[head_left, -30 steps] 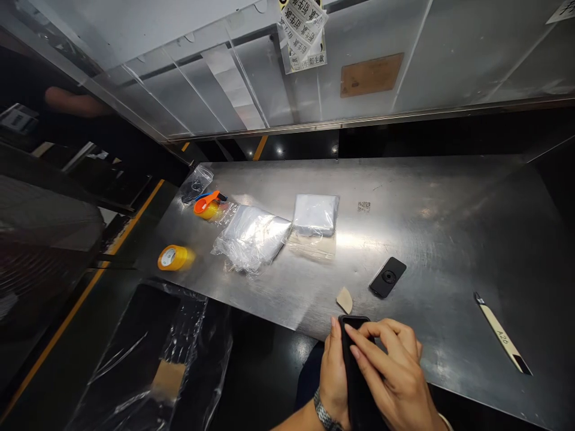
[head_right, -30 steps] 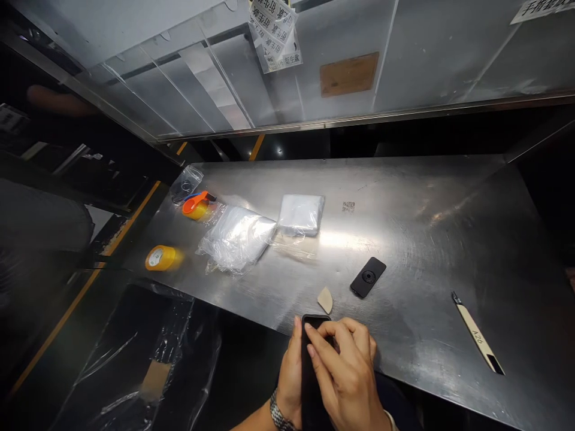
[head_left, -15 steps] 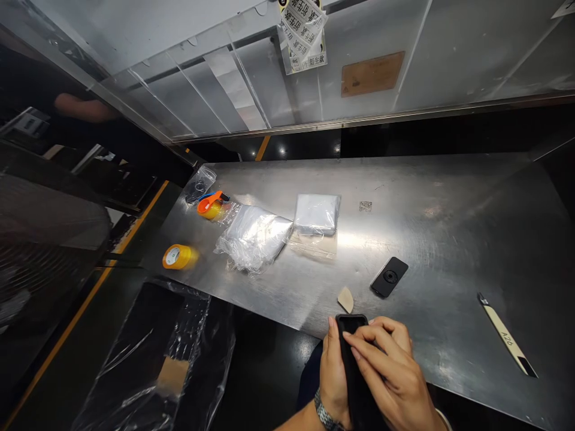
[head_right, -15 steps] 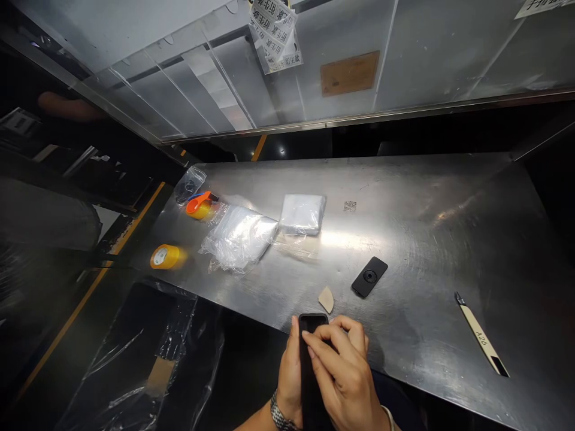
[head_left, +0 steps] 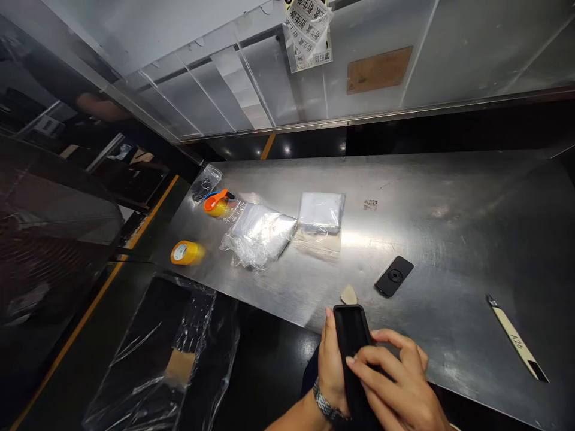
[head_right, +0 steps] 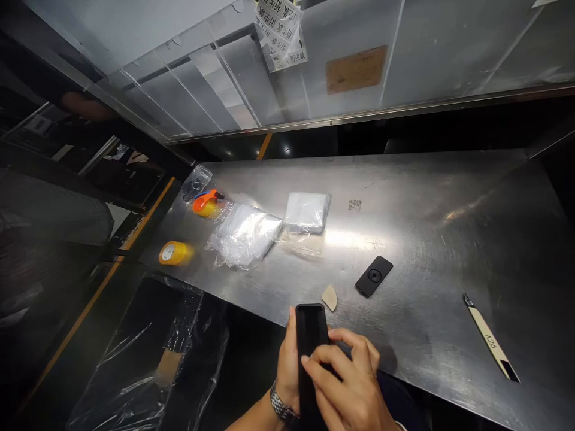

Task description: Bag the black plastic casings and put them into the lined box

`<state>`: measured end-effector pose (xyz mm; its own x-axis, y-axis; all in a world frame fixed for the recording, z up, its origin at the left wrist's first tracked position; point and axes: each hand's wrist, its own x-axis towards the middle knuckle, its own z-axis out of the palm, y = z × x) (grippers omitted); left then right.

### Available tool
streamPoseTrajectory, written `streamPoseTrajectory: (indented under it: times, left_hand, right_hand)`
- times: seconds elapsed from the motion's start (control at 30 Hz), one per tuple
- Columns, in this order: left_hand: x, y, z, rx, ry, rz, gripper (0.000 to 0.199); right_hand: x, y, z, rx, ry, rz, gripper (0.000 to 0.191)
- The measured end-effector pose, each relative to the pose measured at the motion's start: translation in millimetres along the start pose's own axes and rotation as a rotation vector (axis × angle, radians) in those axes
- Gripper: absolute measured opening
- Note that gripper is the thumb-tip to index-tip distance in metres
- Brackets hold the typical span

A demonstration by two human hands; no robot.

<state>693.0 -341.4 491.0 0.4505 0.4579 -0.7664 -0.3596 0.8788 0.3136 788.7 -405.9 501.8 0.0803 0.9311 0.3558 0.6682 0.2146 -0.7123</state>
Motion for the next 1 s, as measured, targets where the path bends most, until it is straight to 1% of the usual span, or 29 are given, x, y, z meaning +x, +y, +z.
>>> streamPoseTrajectory:
  times: [0.13, 0.23, 0.3, 0.33, 0.37, 0.43, 0.5, 0.6, 0.67, 0.73, 0.83, 0.87, 0.9, 0.93, 1.0]
  left_hand:
    - [2.4, 3.9, 4.7, 0.007, 0.03, -0.033, 0.074]
    - [4.9, 2.6, 4.5, -0.026, 0.017, -0.072, 0.075]
    - [5.7, 1.0, 4.3, -0.007, 0.021, -0.105, 0.075]
    - [5.4, 0.3, 4.6, 0.01, 0.027, -0.111, 0.075]
    - [4.7, -0.2, 5.0, 0.026, 0.038, -0.093, 0.073]
    - [2.0, -0.7, 6.1, 0.063, 0.074, -0.006, 0.066]
    - [-1.8, -0.6, 6.3, 0.131, 0.118, 0.124, 0.057]
    - [-7.1, -2.1, 3.3, 0.335, 0.231, 0.265, 0.053]
    - [-8.9, -6.0, -0.4, 0.425, 0.284, 0.345, 0.051]
    - [-8.8, -12.3, -4.4, 0.428, 0.311, 0.37, 0.054]
    - [-7.4, -22.5, -9.1, 0.443, 0.386, 0.382, 0.059]
    - [-7.3, -25.0, -10.1, 0.476, 0.377, 0.409, 0.059]
    - [-7.4, -26.7, -10.8, 0.524, 0.314, 0.451, 0.059]
    - [-7.7, -27.7, -11.2, 0.568, 0.208, 0.502, 0.06]
    - [-8.3, -28.4, -11.5, 0.613, -0.049, 0.574, 0.063]
  right_hand:
    - [-7.8, -7.0, -5.4, 0.117, -0.055, -0.026, 0.031]
    - [-11.6, -0.6, -7.6, 0.162, -0.027, 0.017, 0.03]
    - [-11.4, 6.2, -7.1, 0.144, -0.014, 0.076, 0.037]
    - [-10.2, 9.0, -6.1, 0.127, -0.041, 0.111, 0.046]
    - [-8.2, 11.1, -4.8, 0.11, -0.092, 0.149, 0.058]
    - [-3.2, 13.1, -1.4, 0.088, -0.22, 0.239, 0.076]
    - [1.3, 12.8, 2.8, 0.079, -0.33, 0.314, 0.085]
    - [3.9, 12.6, 10.1, 0.092, -0.406, 0.366, 0.092]
    - [3.6, 14.2, 15.8, 0.086, -0.402, 0.381, 0.093]
    - [3.4, 17.0, 21.3, 0.061, -0.347, 0.375, 0.089]
    - [6.1, 20.3, 26.1, 0.035, -0.168, 0.336, 0.072]
    - [7.7, 20.6, 26.3, 0.04, -0.102, 0.326, 0.066]
    - [9.7, 20.6, 25.7, 0.059, -0.044, 0.319, 0.06]
    - [11.9, 20.3, 24.3, 0.089, -0.002, 0.319, 0.056]
    - [17.0, 20.3, 19.6, 0.176, 0.03, 0.369, 0.052]
